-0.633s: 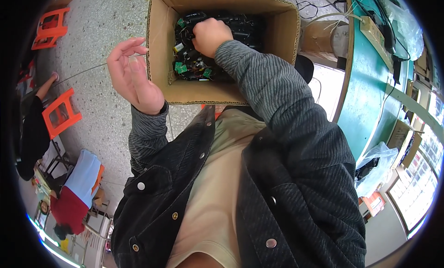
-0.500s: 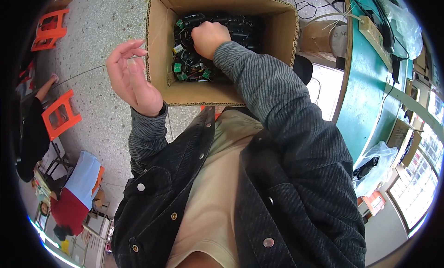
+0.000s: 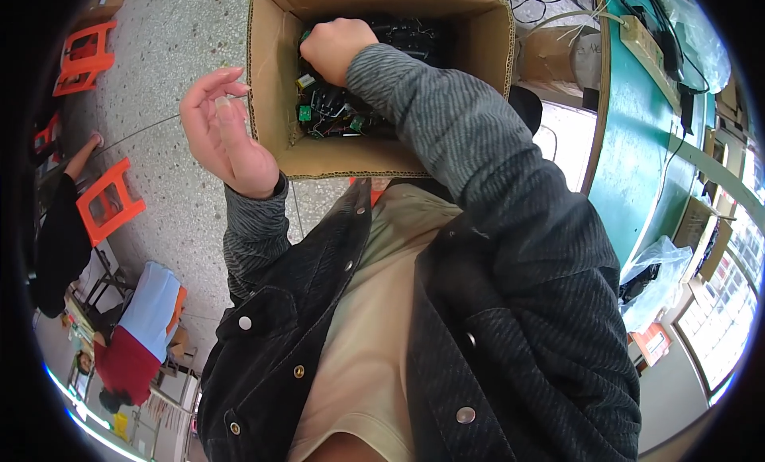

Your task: Assembling small electronic or mechanical hardware components using a handheld tool and sorting parts.

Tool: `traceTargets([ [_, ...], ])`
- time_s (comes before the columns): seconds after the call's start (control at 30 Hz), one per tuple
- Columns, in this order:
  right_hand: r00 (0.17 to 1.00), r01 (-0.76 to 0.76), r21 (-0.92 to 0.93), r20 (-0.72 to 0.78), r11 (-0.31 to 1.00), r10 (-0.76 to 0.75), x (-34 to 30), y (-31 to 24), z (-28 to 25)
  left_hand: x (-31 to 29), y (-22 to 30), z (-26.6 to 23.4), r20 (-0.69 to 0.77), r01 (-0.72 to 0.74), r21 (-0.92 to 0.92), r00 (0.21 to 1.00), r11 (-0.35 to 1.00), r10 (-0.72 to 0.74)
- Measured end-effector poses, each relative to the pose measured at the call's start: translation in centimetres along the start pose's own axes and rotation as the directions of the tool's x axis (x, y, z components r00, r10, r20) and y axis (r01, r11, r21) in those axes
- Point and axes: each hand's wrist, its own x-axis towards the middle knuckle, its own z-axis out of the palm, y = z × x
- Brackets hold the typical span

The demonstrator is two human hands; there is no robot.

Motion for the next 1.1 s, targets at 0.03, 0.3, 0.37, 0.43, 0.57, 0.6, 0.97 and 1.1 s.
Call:
traceTargets([
  [0.03, 1.0, 0.002, 0.0, 0.001, 1.0, -0.002, -0.2, 0.0, -0.2, 0.0, 0.0, 0.0, -0.001, 0.0, 0.001, 1.0, 1.0, 0.0],
  [0.3, 0.944, 0.27, -0.01, 0.198, 0.963, -0.263, -1.8, -1.0, 1.0, 0.1, 0.1, 0.2, -0.01, -0.028, 0.065, 1.0, 0.998, 0.028],
  [0.37, 0.941, 0.252, -0.003, 0.234, 0.968, -0.244, -2.2, -1.0, 0.4, 0.0, -0.1, 0.1, -0.008, -0.031, 0.087, 0.999, 0.996, 0.032],
  [0.43, 0.951, 0.168, 0.0, 0.264, 0.986, -0.162, -2.6, -0.8, -0.5, 0.0, -0.1, 0.1, -0.009, -0.036, 0.108, 0.999, 0.993, 0.037],
  [0.57, 0.965, 0.064, 0.042, 0.253, 0.997, -0.073, -3.0, -0.1, -0.7, 0.0, -0.2, 0.2, -0.027, -0.015, 0.078, 0.999, 0.997, 0.017],
  [0.6, 0.978, 0.018, 0.074, 0.206, 0.997, -0.033, -3.1, 0.3, -0.7, 0.0, -0.2, 0.2, -0.034, -0.009, 0.074, 0.999, 0.997, 0.011],
  [0.97, 0.943, -0.082, 0.068, 0.329, 0.994, 0.055, -5.0, 1.9, 0.1, 0.4, 0.1, 0.4, 0.041, -0.054, 0.249, 0.998, 0.967, 0.046],
  [1.1, 0.951, -0.106, 0.05, 0.296, 0.993, 0.087, -5.7, 2.0, -0.1, 0.5, 0.3, 0.3, 0.191, -0.148, 0.396, 0.979, 0.906, 0.076],
])
